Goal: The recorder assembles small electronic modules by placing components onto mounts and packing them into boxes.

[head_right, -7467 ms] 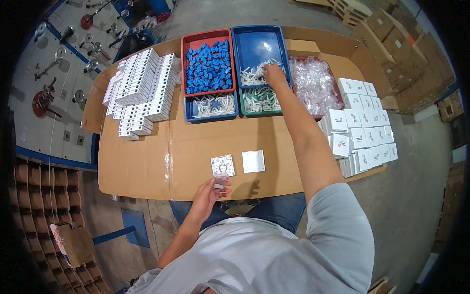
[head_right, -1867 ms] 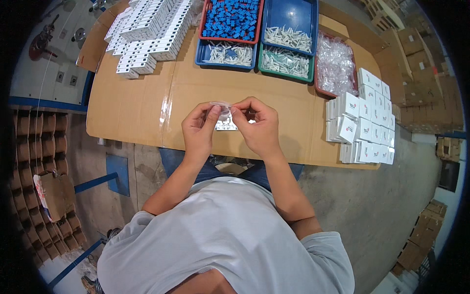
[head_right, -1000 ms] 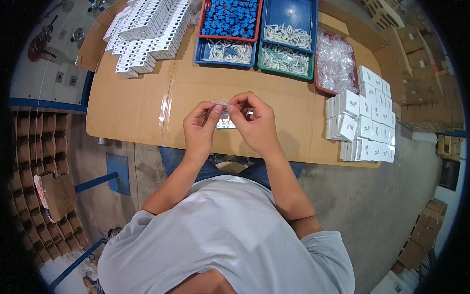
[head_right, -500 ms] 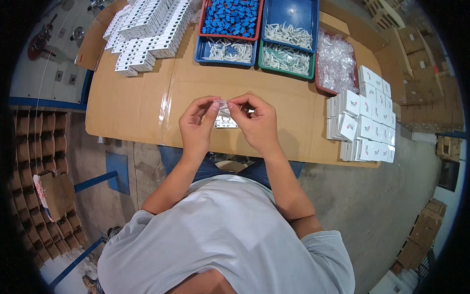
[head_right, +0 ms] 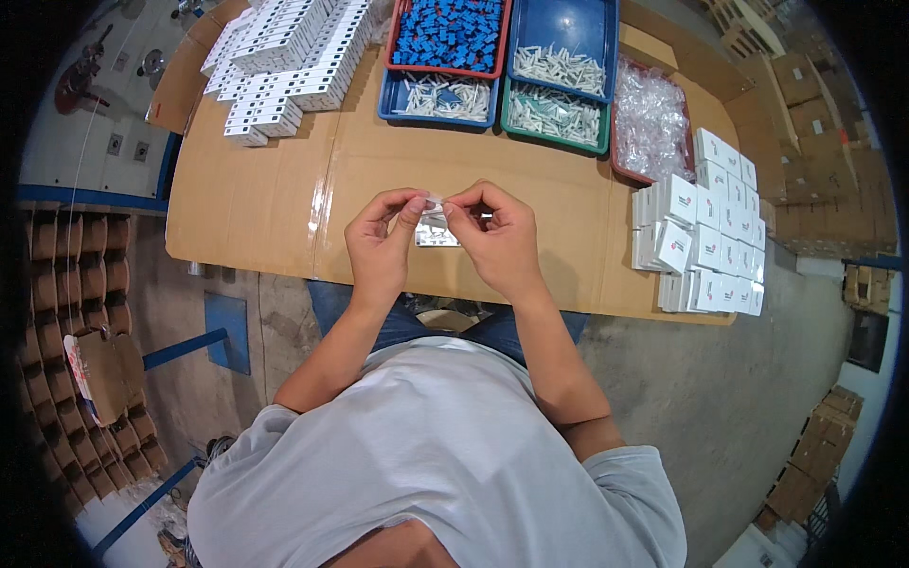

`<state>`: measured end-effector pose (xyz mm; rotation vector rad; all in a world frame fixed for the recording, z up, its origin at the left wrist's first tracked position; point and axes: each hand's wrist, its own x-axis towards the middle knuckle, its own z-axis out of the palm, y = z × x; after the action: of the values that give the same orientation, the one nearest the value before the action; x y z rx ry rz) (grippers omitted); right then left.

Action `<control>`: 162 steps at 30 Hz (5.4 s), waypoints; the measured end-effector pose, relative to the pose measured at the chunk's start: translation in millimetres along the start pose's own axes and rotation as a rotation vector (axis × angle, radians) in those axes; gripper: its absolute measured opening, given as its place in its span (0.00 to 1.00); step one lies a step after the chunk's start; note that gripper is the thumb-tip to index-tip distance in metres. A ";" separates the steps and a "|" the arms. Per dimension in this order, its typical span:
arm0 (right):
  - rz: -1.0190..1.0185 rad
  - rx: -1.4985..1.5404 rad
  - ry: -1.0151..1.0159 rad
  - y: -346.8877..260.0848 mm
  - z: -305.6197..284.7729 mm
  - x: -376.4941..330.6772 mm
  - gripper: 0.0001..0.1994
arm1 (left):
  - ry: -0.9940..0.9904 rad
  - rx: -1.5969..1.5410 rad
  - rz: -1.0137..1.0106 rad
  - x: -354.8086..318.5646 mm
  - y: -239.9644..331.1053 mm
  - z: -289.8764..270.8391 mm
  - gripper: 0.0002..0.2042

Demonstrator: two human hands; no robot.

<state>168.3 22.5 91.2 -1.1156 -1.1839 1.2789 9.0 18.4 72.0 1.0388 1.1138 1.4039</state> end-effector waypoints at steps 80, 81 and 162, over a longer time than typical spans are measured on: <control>0.068 -0.189 -0.097 4.4 -24.1 8.8 0.06 | -0.181 0.017 -0.137 21.2 -8.5 -11.5 0.05; 0.084 -0.194 -0.128 6.1 -27.5 10.2 0.06 | -0.209 -0.010 -0.165 22.2 -9.2 -12.5 0.05; -0.093 -0.862 -0.192 161.6 -24.7 6.0 0.05 | -0.374 0.853 0.258 14.5 -151.5 -81.9 0.05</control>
<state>178.6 30.6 -71.8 -1.5276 -2.0024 0.8044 -42.8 32.6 -92.2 2.0143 1.3468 0.8349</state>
